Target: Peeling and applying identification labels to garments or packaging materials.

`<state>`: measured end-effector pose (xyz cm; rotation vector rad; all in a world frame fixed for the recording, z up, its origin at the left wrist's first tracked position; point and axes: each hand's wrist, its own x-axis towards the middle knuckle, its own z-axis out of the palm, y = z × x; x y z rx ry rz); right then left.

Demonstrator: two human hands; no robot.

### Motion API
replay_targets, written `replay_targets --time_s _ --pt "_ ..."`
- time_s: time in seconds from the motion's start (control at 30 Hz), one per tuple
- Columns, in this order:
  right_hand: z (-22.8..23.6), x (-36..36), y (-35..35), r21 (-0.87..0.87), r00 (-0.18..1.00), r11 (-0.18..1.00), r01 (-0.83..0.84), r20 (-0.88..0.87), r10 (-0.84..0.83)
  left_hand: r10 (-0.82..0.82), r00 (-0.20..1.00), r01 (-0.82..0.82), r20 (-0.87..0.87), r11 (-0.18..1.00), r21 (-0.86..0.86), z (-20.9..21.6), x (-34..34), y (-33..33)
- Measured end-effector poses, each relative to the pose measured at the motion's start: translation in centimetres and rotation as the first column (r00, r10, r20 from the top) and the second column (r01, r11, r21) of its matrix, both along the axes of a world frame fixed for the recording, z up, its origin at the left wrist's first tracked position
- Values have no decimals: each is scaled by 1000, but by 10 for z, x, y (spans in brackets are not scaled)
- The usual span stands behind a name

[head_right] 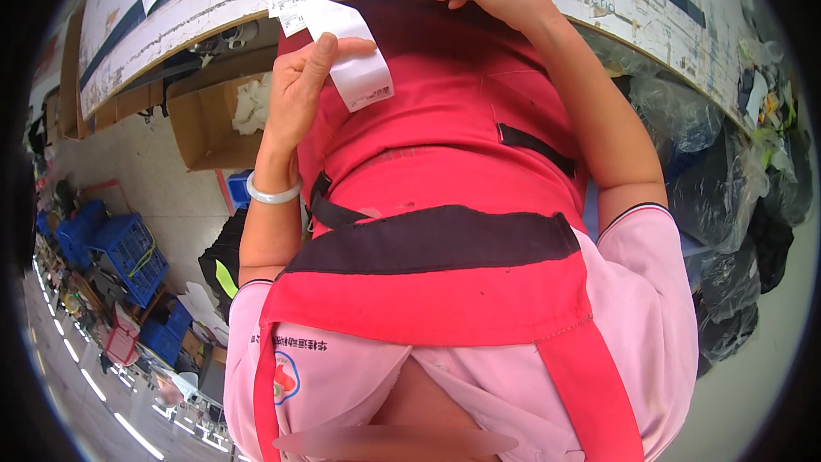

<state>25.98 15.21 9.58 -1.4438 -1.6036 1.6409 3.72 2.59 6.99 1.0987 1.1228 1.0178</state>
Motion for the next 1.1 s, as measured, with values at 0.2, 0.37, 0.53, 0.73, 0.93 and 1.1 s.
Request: replay_targets --time_s 0.2,0.37,0.53,0.73,0.93,1.1 --pt "3 -7 4 0 998 1000 24 57 -24 -11 999 11 -37 1000 -12 -6 -2 0" --pt "-2 -6 6 -9 998 999 33 57 -32 6 1000 -6 -23 1000 1 -7 1 1" --pt "-2 -7 8 -12 996 1000 25 81 -24 -4 1000 3 -25 1000 -9 -10 1 0" --pt "-1 -8 7 -27 997 999 28 76 -26 -4 999 4 -36 1000 -8 -11 2 0" --pt "-2 -9 5 10 996 1000 -2 87 1 -13 999 12 -39 1000 -8 -11 2 0" --pt "4 -15 4 91 983 995 -49 181 32 -8 998 8 -64 1000 2 -12 3 1"
